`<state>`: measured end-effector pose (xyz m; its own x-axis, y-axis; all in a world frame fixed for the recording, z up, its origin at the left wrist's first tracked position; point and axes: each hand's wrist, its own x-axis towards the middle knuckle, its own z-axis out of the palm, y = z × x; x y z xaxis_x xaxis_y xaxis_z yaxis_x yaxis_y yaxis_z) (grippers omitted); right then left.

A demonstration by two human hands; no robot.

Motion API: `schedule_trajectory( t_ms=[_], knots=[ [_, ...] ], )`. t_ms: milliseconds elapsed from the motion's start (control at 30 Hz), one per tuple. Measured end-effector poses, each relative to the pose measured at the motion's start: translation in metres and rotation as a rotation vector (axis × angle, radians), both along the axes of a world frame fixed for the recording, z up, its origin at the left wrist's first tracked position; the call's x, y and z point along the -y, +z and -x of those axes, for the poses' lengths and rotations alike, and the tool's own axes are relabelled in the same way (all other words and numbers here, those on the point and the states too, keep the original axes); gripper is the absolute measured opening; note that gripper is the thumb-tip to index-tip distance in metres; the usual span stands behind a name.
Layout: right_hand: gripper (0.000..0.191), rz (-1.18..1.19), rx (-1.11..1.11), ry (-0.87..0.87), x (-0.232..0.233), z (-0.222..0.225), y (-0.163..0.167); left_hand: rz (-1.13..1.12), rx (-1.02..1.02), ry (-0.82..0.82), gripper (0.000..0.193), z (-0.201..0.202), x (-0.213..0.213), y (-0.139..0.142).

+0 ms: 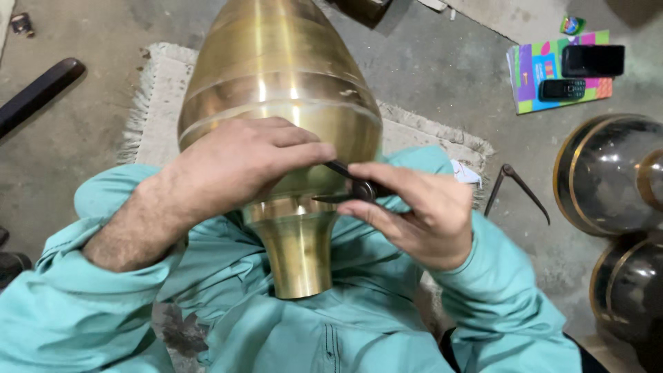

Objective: The person sits on the workshop floor with a large spun brass vessel on their lap. They use a divider compass to scribe reference lines around the brass body, repositioning the tool and rotating the vessel to mark different sections, and occasionally steady the vessel with one hand while marking with the other.

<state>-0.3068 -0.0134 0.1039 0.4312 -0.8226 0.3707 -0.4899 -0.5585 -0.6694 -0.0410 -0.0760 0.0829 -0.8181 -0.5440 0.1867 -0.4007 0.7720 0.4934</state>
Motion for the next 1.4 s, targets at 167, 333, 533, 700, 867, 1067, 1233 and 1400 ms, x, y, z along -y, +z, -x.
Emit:
schedule_trajectory(
  t_ms=[167,333,533,700,867,1067,1233,1400],
  knots=[
    [0.045,0.051,0.11,-0.143,-0.04,-0.023,-0.032,0.067,0.028,-0.065,0.049,-0.005,-0.008,-0.001],
    [0.046,0.102,0.124,-0.16,-0.058,-0.038,-0.053,0.134,0.042,-0.066,0.044,-0.013,-0.014,-0.003],
    [0.046,0.086,0.146,-0.138,-0.062,-0.042,-0.056,0.13,0.013,-0.081,0.04,-0.019,-0.015,-0.006],
    [0.046,0.09,0.115,-0.126,-0.061,-0.044,-0.052,0.147,-0.015,-0.074,0.041,-0.021,-0.016,-0.008],
    [0.046,0.097,0.118,-0.105,-0.057,-0.048,-0.046,0.128,-0.036,-0.086,0.042,-0.023,-0.014,-0.01],
    [0.044,0.103,0.068,-0.159,-0.046,-0.049,-0.027,0.116,-0.113,-0.065,0.042,-0.024,-0.009,-0.017],
    [0.036,0.14,-0.035,-0.239,-0.002,-0.029,-0.013,-0.089,-0.153,0.088,0.045,-0.017,-0.003,-0.018],
    [0.035,0.111,-0.1,-0.087,0.034,-0.01,-0.007,-0.112,-0.162,0.242,0.028,-0.005,-0.004,-0.015]
  ],
)
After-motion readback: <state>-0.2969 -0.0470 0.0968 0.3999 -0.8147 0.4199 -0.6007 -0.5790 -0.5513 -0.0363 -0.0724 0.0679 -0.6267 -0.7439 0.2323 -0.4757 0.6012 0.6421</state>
